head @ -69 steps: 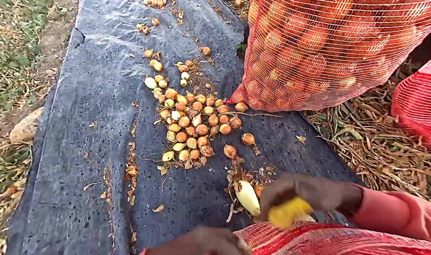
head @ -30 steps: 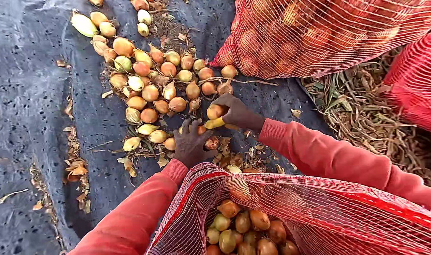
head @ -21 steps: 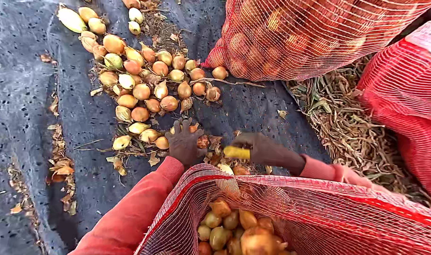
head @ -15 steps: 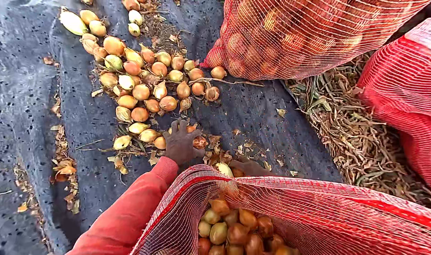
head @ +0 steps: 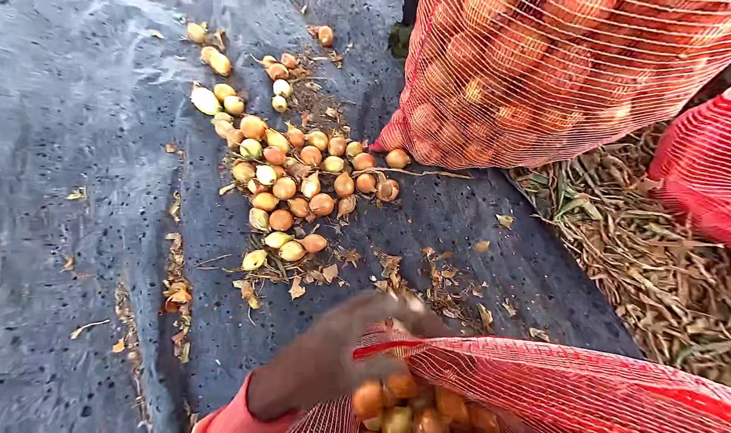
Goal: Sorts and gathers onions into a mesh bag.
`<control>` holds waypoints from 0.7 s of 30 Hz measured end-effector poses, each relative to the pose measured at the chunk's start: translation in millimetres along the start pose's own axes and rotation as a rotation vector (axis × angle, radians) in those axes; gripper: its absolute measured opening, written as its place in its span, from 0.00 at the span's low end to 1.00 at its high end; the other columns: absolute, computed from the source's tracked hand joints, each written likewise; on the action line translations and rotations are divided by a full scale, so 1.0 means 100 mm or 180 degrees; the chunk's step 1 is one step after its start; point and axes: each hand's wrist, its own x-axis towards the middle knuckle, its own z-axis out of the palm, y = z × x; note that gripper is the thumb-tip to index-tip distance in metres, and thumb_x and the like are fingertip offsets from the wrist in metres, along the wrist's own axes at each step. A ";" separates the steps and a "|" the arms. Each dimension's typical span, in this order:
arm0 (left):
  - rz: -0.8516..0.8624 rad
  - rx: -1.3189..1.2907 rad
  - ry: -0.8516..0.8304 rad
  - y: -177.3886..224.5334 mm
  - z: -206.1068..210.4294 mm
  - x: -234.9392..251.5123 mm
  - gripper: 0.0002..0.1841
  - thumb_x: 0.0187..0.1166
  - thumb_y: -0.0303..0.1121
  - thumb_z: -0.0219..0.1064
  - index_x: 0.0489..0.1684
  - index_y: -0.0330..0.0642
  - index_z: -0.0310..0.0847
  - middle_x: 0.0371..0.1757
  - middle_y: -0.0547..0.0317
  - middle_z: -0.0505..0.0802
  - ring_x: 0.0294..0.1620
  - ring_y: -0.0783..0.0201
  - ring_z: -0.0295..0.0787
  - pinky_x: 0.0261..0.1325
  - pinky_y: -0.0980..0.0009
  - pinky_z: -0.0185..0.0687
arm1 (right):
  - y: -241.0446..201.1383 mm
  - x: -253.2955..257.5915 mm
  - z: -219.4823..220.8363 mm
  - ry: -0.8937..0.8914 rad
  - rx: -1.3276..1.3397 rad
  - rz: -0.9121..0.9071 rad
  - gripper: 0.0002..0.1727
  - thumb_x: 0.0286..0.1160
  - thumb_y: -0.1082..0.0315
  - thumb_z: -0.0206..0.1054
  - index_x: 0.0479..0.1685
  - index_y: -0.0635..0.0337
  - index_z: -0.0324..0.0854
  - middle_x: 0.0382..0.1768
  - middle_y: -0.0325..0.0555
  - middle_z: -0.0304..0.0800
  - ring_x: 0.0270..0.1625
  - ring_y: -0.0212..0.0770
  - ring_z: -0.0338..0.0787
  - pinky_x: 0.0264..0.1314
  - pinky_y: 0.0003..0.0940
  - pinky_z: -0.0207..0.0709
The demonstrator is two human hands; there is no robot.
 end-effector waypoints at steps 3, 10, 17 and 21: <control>-0.1145 0.1577 0.1411 -0.75 -0.12 0.19 0.26 0.75 0.41 0.76 0.71 0.40 0.83 0.67 0.34 0.86 0.69 0.34 0.82 0.67 0.36 0.78 | 0.19 -0.21 -0.13 0.0689 0.0566 -0.0352 0.45 0.59 0.72 0.80 0.85 0.49 0.71 0.77 0.73 0.72 0.69 0.73 0.82 0.67 0.68 0.78; -0.1136 0.3006 0.1522 -1.89 -0.35 0.35 0.37 0.59 0.58 0.83 0.69 0.50 0.86 0.83 0.28 0.72 0.85 0.19 0.57 0.71 0.23 0.63 | 1.81 -0.97 -1.68 0.3654 -0.0545 0.0830 0.44 0.53 0.81 0.78 0.80 0.53 0.74 0.72 0.82 0.70 0.63 0.91 0.76 0.46 0.88 0.71; -0.2287 0.2471 0.1606 -1.68 -0.25 0.56 0.46 0.59 0.69 0.77 0.76 0.48 0.80 0.85 0.15 0.59 0.78 0.17 0.66 0.66 0.31 0.75 | 2.39 -0.60 -1.71 0.2613 -0.0616 0.1451 0.27 0.70 0.75 0.74 0.73 0.63 0.81 0.76 0.76 0.73 0.77 0.84 0.70 0.70 0.88 0.58; -0.2857 0.2202 0.1479 -1.56 -0.28 0.80 0.45 0.64 0.69 0.74 0.80 0.51 0.75 0.88 0.21 0.55 0.79 0.22 0.65 0.66 0.35 0.77 | 0.63 0.17 -1.73 0.2427 -0.1080 -0.0565 0.26 0.64 0.66 0.81 0.65 0.63 0.86 0.71 0.68 0.81 0.75 0.68 0.81 0.68 0.68 0.79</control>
